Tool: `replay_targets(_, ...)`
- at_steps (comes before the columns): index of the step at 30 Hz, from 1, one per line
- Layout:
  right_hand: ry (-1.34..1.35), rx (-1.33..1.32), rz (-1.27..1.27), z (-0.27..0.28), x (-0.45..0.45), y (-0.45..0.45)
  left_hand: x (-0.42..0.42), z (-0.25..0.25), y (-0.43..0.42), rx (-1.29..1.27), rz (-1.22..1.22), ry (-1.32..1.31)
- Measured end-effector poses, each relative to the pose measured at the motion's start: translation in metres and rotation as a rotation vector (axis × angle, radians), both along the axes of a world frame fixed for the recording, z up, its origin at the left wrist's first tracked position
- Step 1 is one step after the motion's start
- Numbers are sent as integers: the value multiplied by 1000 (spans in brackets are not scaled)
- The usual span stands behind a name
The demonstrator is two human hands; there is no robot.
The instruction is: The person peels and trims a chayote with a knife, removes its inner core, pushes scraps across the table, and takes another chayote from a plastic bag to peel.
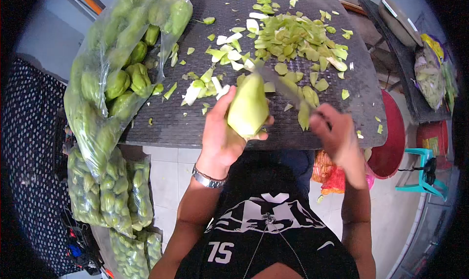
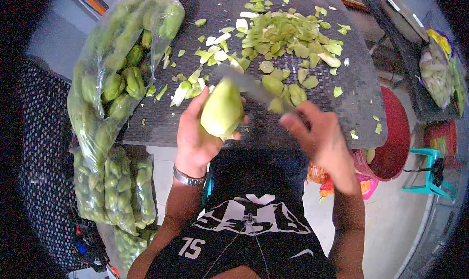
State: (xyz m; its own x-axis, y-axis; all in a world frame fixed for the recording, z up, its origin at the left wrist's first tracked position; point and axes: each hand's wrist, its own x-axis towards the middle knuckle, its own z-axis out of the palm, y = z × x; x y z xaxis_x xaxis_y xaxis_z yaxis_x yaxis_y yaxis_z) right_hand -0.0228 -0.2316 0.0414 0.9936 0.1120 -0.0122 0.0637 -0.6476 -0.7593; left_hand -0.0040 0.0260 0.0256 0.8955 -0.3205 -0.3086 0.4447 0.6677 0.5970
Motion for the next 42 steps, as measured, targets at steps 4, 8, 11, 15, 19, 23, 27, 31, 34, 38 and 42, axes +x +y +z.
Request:
replay_targets(4, -393, -126, 330, -9, -8, 27, -9, -6, -7, -115, -76, 23)
replay_targets(8, -495, -218, 401, 2, -4, 32, -19, 4, -17, -67, -48, 3)
replay_targets(11, -515, -222, 441, 5, -2, 28, -21, 7, -21, -64, -21, 22)
replay_targets(15, -566, -198, 362, -1, 12, 13, -27, -7, -3, -254, -181, -40)
replay_targets(19, -470, -221, 279, -14, 20, -7, -34, -1, -4, -48, -111, -58)
replay_targets(23, -413, -284, 126, -12, 27, -19, -28, 6, -3, -158, -180, 28)
replay_targets(27, -205, -341, -175, -17, 51, -60, -31, 9, 7, -243, -193, 124)
replay_targets(31, 232, -135, -239, -4, 43, -47, -22, 7, -6, -7, 17, 101)
replay_targets(34, 233, 276, -3, -25, 19, -29, -14, -7, -9, 65, 77, 69)
replay_targets(38, -66, -42, 199, -5, -13, 24, -20, -19, -11, -7, 126, 30)
replay_targets(42, -294, -161, 311, -2, -18, 42, -14, -19, -20, -5, 85, 19)
